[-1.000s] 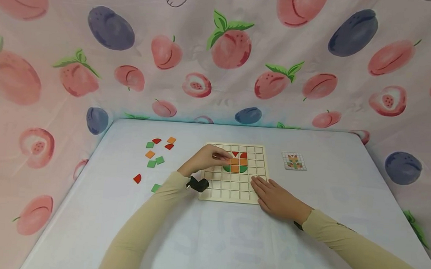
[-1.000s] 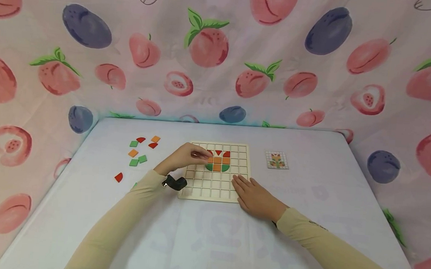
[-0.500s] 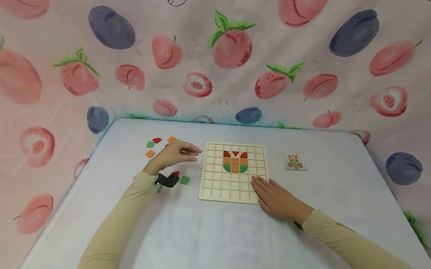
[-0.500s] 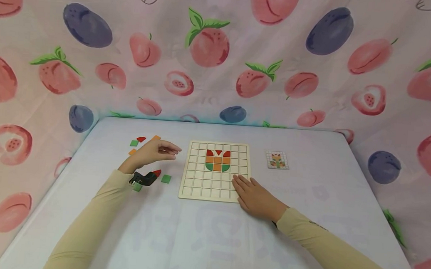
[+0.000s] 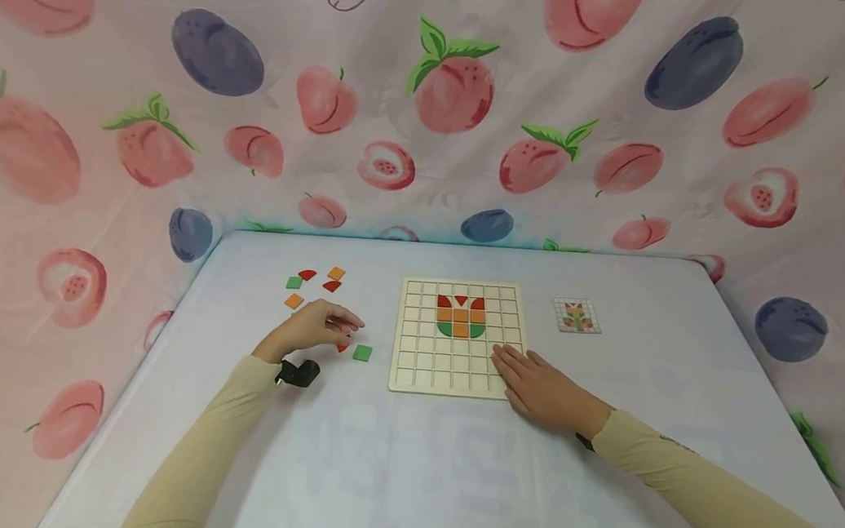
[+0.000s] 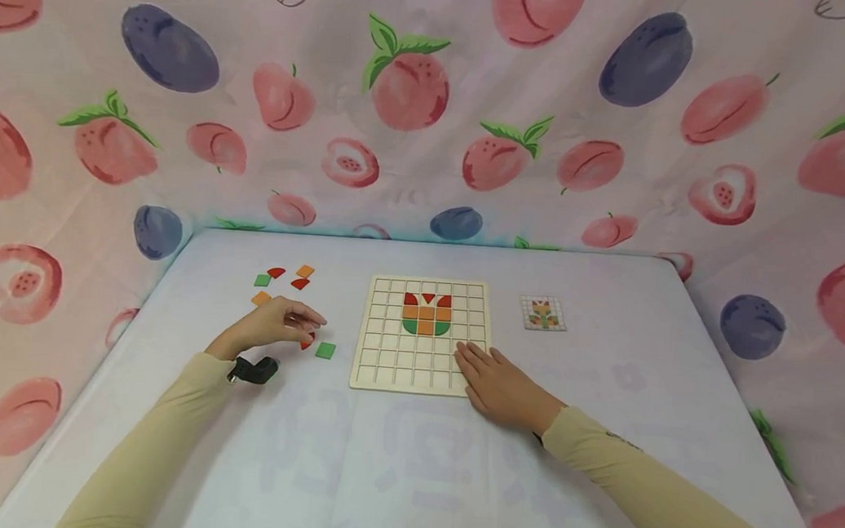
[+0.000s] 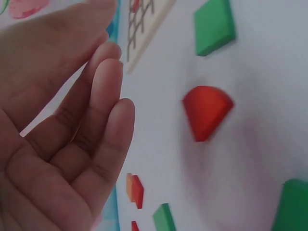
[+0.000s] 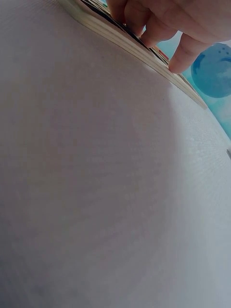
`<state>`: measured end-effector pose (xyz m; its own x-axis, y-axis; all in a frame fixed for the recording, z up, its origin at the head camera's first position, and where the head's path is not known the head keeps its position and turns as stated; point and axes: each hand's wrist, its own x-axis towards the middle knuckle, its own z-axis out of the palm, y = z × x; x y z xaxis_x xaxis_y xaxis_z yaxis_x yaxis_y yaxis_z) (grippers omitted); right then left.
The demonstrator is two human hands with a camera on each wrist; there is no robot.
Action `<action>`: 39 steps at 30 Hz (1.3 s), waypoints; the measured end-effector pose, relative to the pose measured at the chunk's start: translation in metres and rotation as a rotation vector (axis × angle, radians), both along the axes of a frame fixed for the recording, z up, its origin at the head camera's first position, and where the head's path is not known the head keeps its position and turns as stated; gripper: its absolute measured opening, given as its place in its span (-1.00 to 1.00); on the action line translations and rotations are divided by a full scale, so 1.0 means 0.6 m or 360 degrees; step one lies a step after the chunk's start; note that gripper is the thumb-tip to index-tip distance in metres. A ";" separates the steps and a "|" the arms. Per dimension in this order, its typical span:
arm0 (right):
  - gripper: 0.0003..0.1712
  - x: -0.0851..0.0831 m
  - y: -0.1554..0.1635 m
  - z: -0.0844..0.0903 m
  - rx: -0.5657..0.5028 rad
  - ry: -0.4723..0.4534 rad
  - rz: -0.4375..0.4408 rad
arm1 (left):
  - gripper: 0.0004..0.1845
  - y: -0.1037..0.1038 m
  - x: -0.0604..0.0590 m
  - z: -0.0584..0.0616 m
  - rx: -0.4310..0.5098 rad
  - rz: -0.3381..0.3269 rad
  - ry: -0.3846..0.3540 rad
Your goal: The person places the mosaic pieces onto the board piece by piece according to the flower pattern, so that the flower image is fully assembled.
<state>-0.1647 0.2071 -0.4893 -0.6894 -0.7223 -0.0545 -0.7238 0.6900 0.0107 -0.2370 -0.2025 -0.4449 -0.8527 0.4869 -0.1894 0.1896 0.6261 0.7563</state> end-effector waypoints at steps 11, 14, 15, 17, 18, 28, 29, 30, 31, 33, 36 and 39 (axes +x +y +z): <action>-0.35 0.002 -0.002 0.006 0.0012 -0.0044 -0.0031 | -0.74 0.020 0.000 -0.036 -0.0210 -0.0065 0.0086; -0.35 0.002 -0.002 0.007 0.0011 -0.0047 -0.0032 | -0.75 0.023 0.001 -0.035 -0.0240 -0.0050 0.0074; -0.35 0.002 -0.002 0.008 0.0010 -0.0047 -0.0031 | -0.75 0.024 0.002 -0.035 -0.0251 -0.0039 0.0064; -0.35 0.002 -0.002 0.007 0.0011 -0.0052 -0.0032 | -0.76 0.025 0.002 -0.034 -0.0265 -0.0029 0.0050; -0.35 0.002 -0.002 0.007 0.0007 -0.0055 -0.0032 | -0.76 0.026 0.002 -0.034 -0.0273 -0.0022 0.0045; -0.35 0.001 -0.001 -0.001 0.0020 -0.0061 -0.0040 | -0.80 0.033 0.000 -0.042 -0.0321 0.0045 0.0051; -0.35 0.001 -0.001 -0.001 0.0019 -0.0069 -0.0039 | -0.79 0.033 -0.001 -0.043 -0.0322 0.0052 0.0045; -0.35 0.001 -0.002 -0.001 0.0016 -0.0072 -0.0038 | -0.78 0.033 -0.001 -0.044 -0.0323 0.0056 0.0039; -0.35 0.002 -0.002 0.000 0.0010 -0.0075 -0.0035 | -0.77 0.033 0.000 -0.044 -0.0329 0.0056 0.0036; -0.35 0.002 -0.002 0.002 0.0008 -0.0067 -0.0035 | -0.75 0.033 -0.001 -0.045 -0.0338 0.0046 0.0046; -0.36 0.002 -0.002 0.003 0.0008 -0.0046 -0.0030 | -0.74 0.033 -0.002 -0.046 -0.0342 0.0030 0.0075; -0.35 0.001 -0.002 0.003 0.0014 -0.0042 -0.0029 | -0.75 0.033 -0.003 -0.046 -0.0331 0.0014 0.0106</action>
